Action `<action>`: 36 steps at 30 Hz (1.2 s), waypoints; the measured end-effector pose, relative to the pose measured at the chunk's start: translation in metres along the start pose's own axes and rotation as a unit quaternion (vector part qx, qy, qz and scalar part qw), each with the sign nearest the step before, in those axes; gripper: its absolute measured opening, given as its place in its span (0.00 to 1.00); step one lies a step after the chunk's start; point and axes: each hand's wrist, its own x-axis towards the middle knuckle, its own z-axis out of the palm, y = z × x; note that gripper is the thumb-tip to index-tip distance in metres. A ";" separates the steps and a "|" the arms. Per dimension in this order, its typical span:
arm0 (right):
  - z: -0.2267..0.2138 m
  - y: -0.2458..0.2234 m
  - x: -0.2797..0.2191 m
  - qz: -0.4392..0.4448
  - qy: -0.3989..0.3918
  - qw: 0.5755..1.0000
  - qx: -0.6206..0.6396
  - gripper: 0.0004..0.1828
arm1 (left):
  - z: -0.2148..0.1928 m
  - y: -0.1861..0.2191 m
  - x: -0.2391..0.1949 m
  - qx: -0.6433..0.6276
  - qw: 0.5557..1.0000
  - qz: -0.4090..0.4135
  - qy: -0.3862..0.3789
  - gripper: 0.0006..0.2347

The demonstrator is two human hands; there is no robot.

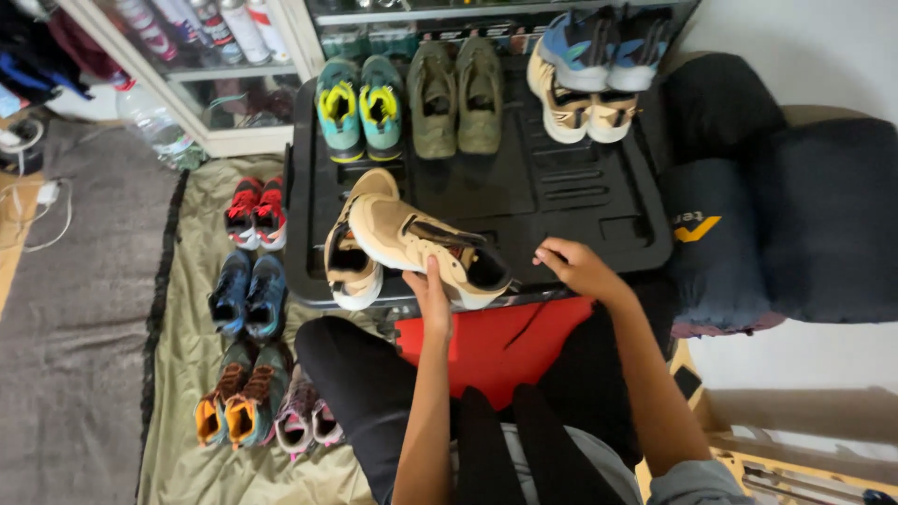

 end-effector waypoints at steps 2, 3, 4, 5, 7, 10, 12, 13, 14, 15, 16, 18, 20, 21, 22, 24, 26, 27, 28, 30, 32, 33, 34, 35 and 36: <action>-0.021 -0.010 0.000 0.012 -0.002 1.000 -0.028 0.14 | -0.004 -0.007 0.005 0.010 1.000 0.003 0.004 0.28; -0.032 -0.015 -0.001 0.023 -0.008 0.998 -0.054 0.15 | -0.005 -0.010 0.008 0.021 1.000 0.007 0.012 0.27; -0.041 -0.019 -0.001 0.026 0.000 0.998 -0.055 0.15 | -0.006 -0.012 0.008 0.021 1.000 0.006 0.004 0.27; -0.050 -0.023 -0.002 0.026 0.000 0.997 -0.075 0.16 | -0.007 -0.014 0.009 0.034 0.999 0.009 0.012 0.27; -0.067 -0.023 -0.001 0.030 0.011 0.995 -0.096 0.16 | -0.009 -0.020 0.013 0.048 0.999 0.012 0.008 0.26; -0.090 -0.016 0.003 0.037 0.047 0.993 -0.105 0.15 | -0.011 -0.021 0.016 0.052 0.999 0.014 0.006 0.26; -0.106 -0.017 0.002 0.021 0.064 0.991 -0.112 0.13 | -0.009 -0.005 0.007 0.057 0.998 0.007 0.017 0.25; -0.116 -0.012 0.001 0.025 0.072 0.991 -0.112 0.13 | -0.002 0.005 0.001 0.058 0.998 0.006 0.008 0.25; -0.125 -0.008 -0.001 -0.001 0.094 0.991 -0.095 0.11 | 0.004 0.015 -0.005 0.055 0.998 -0.002 0.009 0.27; -0.134 -0.004 -0.002 -0.028 0.114 0.990 -0.078 0.09 | 0.009 0.024 -0.011 0.051 0.999 -0.009 0.013 0.29; -0.145 0.013 0.003 -0.024 0.120 0.989 -0.079 0.09 | 0.008 0.022 -0.010 0.052 0.999 -0.010 0.006 0.29; -0.165 0.049 0.014 0.042 0.181 0.982 0.024 0.11 | 0.005 0.017 -0.007 0.054 0.998 -0.032 0.019 0.29; -0.183 0.021 -0.004 0.008 0.213 0.977 0.013 0.10 | 0.000 0.007 0.000 0.054 0.998 -0.025 0.017 0.30; -0.192 0.008 -0.014 -0.027 0.237 0.971 0.001 0.08 | -0.003 0.001 0.003 0.054 0.998 -0.018 0.021 0.31; -0.199 0.006 -0.019 -0.024 0.243 0.970 0.001 0.08 | -0.006 -0.006 0.007 0.056 0.998 -0.019 0.015 0.31; -0.213 0.001 -0.028 -0.026 0.296 0.955 0.008 0.10 | -0.013 -0.021 0.016 0.055 0.998 0.002 0.016 0.33; -0.218 -0.004 -0.030 -0.012 0.324 0.946 0.018 0.10 | -0.011 -0.016 0.011 0.051 0.999 0.001 0.010 0.34; -0.220 -0.007 -0.030 0.000 0.347 0.937 0.029 0.11 | -0.011 -0.013 0.009 0.045 0.999 0.001 0.011 0.34; -0.219 -0.003 -0.029 0.002 0.349 0.937 0.029 0.11 | -0.008 -0.012 0.009 0.046 0.999 0.000 0.008 0.34; -0.215 0.004 -0.023 0.008 0.375 0.926 0.041 0.10 | -0.008 -0.009 0.009 0.042 0.999 0.002 0.011 0.35; -0.205 0.035 -0.009 0.017 0.389 0.921 0.004 0.10 | -0.008 -0.010 0.008 0.046 0.999 0.000 0.014 0.34; -0.198 0.050 -0.001 0.028 0.402 0.915 -0.033 0.09 | -0.010 -0.009 0.008 0.049 0.999 -0.003 0.016 0.34; -0.190 0.060 0.004 0.026 0.397 0.917 -0.030 0.09 | -0.007 -0.010 0.008 0.050 0.998 -0.001 0.022 0.34; -0.179 0.069 0.012 0.102 0.369 0.917 -0.112 0.08 | -0.007 -0.009 0.009 0.062 0.998 0.005 0.027 0.31; -0.167 0.077 0.020 0.176 0.336 0.905 -0.194 0.09 | -0.008 -0.008 0.011 0.073 0.997 0.011 0.031 0.29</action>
